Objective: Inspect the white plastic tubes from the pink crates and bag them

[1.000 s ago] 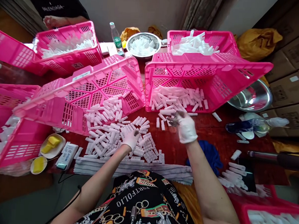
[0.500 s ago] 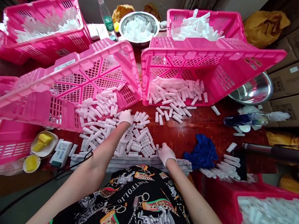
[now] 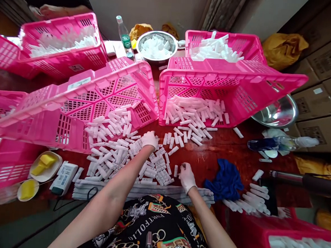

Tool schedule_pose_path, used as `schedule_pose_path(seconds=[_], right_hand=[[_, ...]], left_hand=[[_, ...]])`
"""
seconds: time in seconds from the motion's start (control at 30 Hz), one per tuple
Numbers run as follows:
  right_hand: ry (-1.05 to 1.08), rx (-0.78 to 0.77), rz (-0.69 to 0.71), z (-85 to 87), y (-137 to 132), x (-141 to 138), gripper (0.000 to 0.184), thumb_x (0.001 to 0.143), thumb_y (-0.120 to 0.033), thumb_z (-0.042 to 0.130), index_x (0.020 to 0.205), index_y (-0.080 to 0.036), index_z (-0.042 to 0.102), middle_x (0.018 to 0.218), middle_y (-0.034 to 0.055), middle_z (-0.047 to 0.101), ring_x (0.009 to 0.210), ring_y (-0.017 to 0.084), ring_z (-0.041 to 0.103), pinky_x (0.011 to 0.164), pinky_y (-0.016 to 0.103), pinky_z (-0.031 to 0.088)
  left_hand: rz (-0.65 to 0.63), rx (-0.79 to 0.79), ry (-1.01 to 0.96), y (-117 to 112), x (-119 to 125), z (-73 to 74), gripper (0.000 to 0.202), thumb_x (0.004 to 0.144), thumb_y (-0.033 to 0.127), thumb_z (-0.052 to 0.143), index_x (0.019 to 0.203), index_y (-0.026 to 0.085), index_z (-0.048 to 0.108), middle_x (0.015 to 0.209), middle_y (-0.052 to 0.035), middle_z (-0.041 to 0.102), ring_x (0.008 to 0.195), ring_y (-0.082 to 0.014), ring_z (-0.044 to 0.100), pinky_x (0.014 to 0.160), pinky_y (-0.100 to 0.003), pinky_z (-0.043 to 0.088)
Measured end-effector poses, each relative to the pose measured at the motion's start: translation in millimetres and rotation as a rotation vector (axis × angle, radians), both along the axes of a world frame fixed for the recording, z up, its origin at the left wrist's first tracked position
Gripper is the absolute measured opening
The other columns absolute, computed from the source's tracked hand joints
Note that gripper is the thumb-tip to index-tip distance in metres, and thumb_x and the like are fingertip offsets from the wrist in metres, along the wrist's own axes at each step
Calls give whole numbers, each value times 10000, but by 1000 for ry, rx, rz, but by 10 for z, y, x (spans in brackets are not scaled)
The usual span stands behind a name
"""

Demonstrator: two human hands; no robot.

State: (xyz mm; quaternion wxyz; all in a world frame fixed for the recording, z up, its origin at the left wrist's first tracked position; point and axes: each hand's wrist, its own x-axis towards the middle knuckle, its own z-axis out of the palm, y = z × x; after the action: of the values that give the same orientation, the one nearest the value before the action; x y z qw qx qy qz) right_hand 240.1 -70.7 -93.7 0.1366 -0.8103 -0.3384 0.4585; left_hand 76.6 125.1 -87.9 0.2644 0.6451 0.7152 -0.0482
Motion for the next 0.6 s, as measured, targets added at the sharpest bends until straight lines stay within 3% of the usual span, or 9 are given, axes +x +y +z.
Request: schedule_pose_path(seconds=[0.1,0.27,0.37,0.47,0.53,0.6], right_hand=[[11,7,-47,13,67,90,422,877,-458,323,1176,-173,407,770,42,640,533,163,593,548,274,465],[74,143,-133,119,253,163,338,800,-453,475,1007,-186,467,940,86,638,648,156,602,565,257,476],[201,234,-212,305,418,116,381,812,-535,454,992,-200,481,813,39,635,487,126,505,441,248,389],[204,336,-252,556,608,1,412,814,-606,440,865,-201,487,612,-4,574,446,121,457,441,247,359],[198,401,-247,736,729,-96,415,789,-615,491,829,-202,481,595,-8,564,491,129,493,475,247,385],[223,463,-210,919,828,-191,422,755,-612,552,832,-201,498,641,-2,586,524,132,514,480,246,386]], left_hand=[[10,-46,-20,14,24,11,256,798,232,590,1042,167,635,995,-146,644,978,-287,602,836,-422,428],[34,21,-106,-74,-206,154,251,859,309,529,1056,187,627,1044,-126,645,1006,-226,601,857,-333,438],[170,56,-466,-279,-318,325,292,936,343,379,1152,226,537,1076,-71,635,961,-144,606,831,-253,450],[387,-135,-898,-581,-293,508,357,952,418,286,1213,227,438,965,-55,629,705,-110,606,678,-256,483],[450,-266,-1061,-779,-220,607,365,909,447,405,1175,202,454,893,-41,614,611,-93,561,603,-240,471],[438,-297,-1134,-935,-143,684,344,816,392,587,1067,167,521,840,-25,608,617,-83,541,599,-211,455]])
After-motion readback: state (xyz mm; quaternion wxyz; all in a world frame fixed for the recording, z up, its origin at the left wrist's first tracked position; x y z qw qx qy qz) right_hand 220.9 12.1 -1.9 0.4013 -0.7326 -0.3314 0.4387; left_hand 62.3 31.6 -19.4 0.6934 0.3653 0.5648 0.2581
